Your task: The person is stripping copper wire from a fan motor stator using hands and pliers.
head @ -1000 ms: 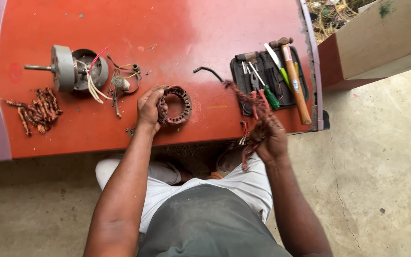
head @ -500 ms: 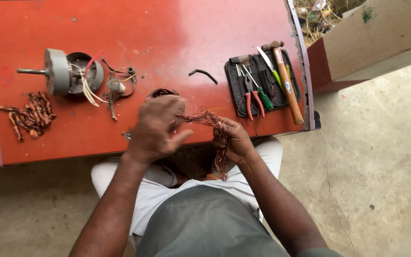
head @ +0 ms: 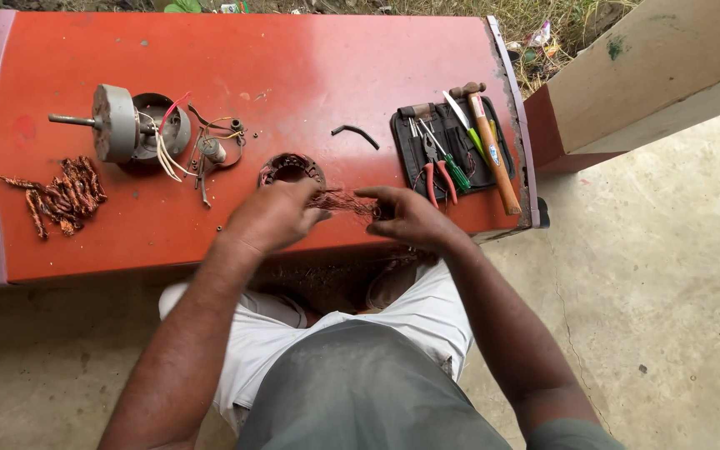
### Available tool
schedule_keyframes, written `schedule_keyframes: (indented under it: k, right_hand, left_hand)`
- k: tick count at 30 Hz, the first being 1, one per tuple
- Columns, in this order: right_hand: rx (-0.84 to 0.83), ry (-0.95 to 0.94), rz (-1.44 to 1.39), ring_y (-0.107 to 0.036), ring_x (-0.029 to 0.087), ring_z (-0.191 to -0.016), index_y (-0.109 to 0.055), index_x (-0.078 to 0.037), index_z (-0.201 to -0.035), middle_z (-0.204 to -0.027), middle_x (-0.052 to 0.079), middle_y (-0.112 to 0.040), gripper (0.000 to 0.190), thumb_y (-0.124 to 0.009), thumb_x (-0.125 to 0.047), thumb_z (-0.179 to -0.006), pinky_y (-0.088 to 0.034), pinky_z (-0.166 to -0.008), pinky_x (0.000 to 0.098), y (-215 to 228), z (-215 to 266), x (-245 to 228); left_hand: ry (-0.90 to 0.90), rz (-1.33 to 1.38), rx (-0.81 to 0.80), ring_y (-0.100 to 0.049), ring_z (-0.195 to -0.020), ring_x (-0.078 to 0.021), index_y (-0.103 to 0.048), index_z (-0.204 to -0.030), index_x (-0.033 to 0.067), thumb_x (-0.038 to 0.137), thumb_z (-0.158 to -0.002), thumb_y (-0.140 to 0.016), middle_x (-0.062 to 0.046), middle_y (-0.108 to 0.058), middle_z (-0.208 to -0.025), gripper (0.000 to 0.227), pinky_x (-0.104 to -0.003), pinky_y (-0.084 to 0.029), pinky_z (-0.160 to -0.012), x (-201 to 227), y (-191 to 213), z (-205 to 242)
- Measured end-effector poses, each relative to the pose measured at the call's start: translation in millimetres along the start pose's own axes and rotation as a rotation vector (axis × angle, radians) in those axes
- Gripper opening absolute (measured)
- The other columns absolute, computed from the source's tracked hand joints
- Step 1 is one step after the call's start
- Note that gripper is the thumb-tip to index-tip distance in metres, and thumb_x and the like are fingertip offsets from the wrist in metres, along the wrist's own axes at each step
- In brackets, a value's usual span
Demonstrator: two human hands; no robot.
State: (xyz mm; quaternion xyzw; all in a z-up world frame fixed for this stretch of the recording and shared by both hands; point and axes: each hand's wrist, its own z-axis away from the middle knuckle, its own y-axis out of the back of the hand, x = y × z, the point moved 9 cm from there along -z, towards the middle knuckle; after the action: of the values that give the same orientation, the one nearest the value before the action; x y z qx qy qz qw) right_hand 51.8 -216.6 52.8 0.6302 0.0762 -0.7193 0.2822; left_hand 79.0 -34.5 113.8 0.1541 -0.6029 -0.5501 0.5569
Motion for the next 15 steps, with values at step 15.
schedule_keyframes:
  k: [15]
  right_hand:
    - [-0.104, -0.178, 0.253, -0.072, 0.014, -0.091, -0.076, -0.003, -0.115, -0.097, 0.007, -0.079, 0.039, -0.071, -0.036, -0.093, -0.058, -0.082, 0.0327, 38.7, -14.1, 12.1]
  left_hand:
    - [0.163, 0.619, -0.249, -0.046, -0.056, -0.0067, -0.081, -0.112, 0.0079, 0.039, -0.093, -0.071, -0.001, -0.056, -0.069, 0.038, -0.029, -0.038, -0.047, -85.1, -24.9, 4.7]
